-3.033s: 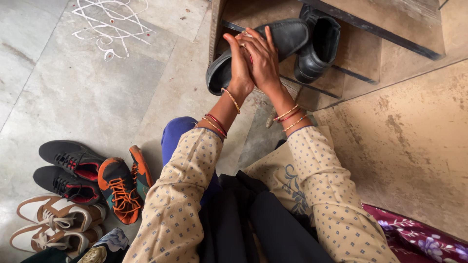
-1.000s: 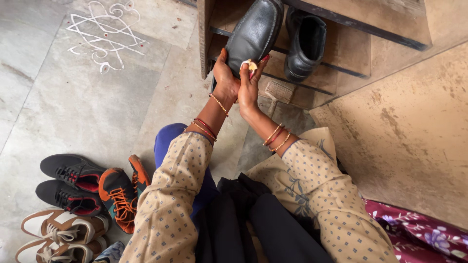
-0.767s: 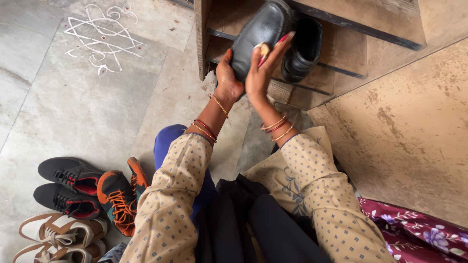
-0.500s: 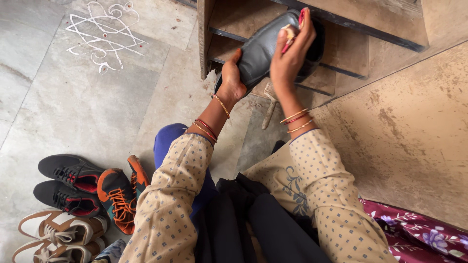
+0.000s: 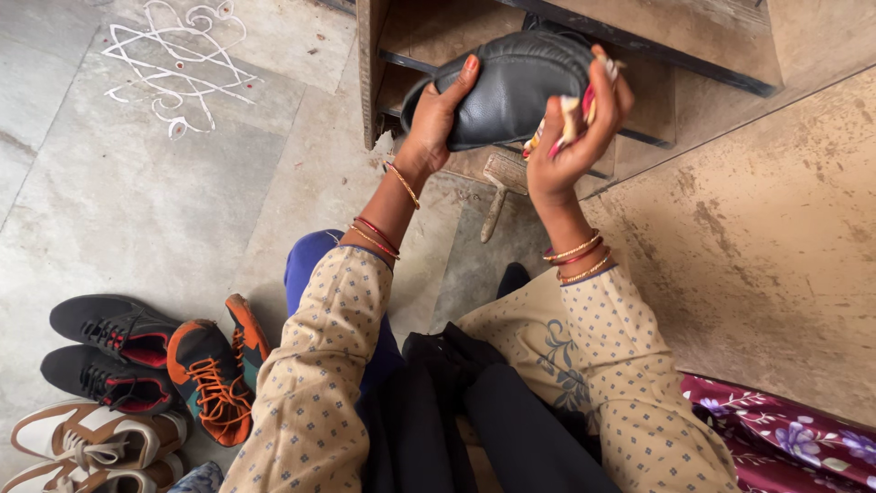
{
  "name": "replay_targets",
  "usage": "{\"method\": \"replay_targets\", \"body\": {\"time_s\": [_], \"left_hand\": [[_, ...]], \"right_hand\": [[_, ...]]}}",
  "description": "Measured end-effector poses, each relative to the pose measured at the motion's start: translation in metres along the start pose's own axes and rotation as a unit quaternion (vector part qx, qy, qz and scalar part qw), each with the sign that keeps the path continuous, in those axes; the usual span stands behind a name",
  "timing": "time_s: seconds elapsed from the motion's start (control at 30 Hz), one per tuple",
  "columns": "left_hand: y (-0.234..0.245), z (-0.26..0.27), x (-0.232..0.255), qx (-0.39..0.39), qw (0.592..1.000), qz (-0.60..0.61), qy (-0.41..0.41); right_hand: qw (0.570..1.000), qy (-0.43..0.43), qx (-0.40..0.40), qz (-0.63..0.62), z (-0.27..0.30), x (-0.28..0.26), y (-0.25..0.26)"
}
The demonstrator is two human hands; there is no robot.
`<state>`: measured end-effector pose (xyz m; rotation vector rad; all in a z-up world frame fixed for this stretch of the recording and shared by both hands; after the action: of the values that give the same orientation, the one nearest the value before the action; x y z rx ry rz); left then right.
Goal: The person cleans a pair of black shoes and a pair of tan shoes using a small cloth. They wipe the exterior surfaces of each shoe, then place them back on the wooden shoe rack.
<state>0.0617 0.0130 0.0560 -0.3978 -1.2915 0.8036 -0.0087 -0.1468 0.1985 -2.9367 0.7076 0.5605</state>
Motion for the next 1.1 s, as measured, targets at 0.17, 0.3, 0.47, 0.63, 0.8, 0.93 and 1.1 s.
{"method": "replay_targets", "body": {"time_s": [0.17, 0.3, 0.47, 0.63, 0.8, 0.93, 1.1], "left_hand": [[0.013, -0.026, 0.003, 0.001, 0.994, -0.064, -0.090], [0.045, -0.060, -0.025, 0.144, 0.968, -0.187, -0.081], [0.047, -0.064, -0.018, 0.162, 0.972, -0.146, -0.089], [0.038, -0.060, -0.007, 0.111, 0.985, -0.107, -0.071], [0.052, -0.070, -0.010, 0.149, 0.978, -0.119, -0.080], [0.061, -0.078, -0.013, 0.156, 0.978, -0.074, -0.117], [0.058, -0.067, -0.001, 0.197, 0.945, -0.215, -0.149]], "right_hand": [[0.997, 0.046, -0.057, 0.023, 0.019, -0.007, 0.001], [0.996, 0.056, -0.069, -0.006, 0.040, 0.004, -0.011], [0.993, 0.077, -0.090, -0.023, 0.057, 0.004, -0.018], [0.991, 0.075, -0.108, -0.017, 0.065, -0.011, -0.016], [0.985, 0.031, -0.165, -0.045, 0.057, -0.038, -0.012], [0.981, -0.005, -0.191, -0.027, 0.038, -0.063, -0.011], [0.969, -0.045, -0.240, 0.032, 0.027, -0.066, -0.011]]}}
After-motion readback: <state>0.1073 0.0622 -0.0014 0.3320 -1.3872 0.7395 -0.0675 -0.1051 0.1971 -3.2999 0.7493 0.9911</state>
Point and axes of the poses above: each hand's wrist, its own z-axis away from the middle knuckle, its own y-axis out of the back of the hand, x = y × z, the point moved 7 cm from there along -z, towards the middle knuckle, and after that the axes turned 14 degrees about x, right-handed, at the moved point
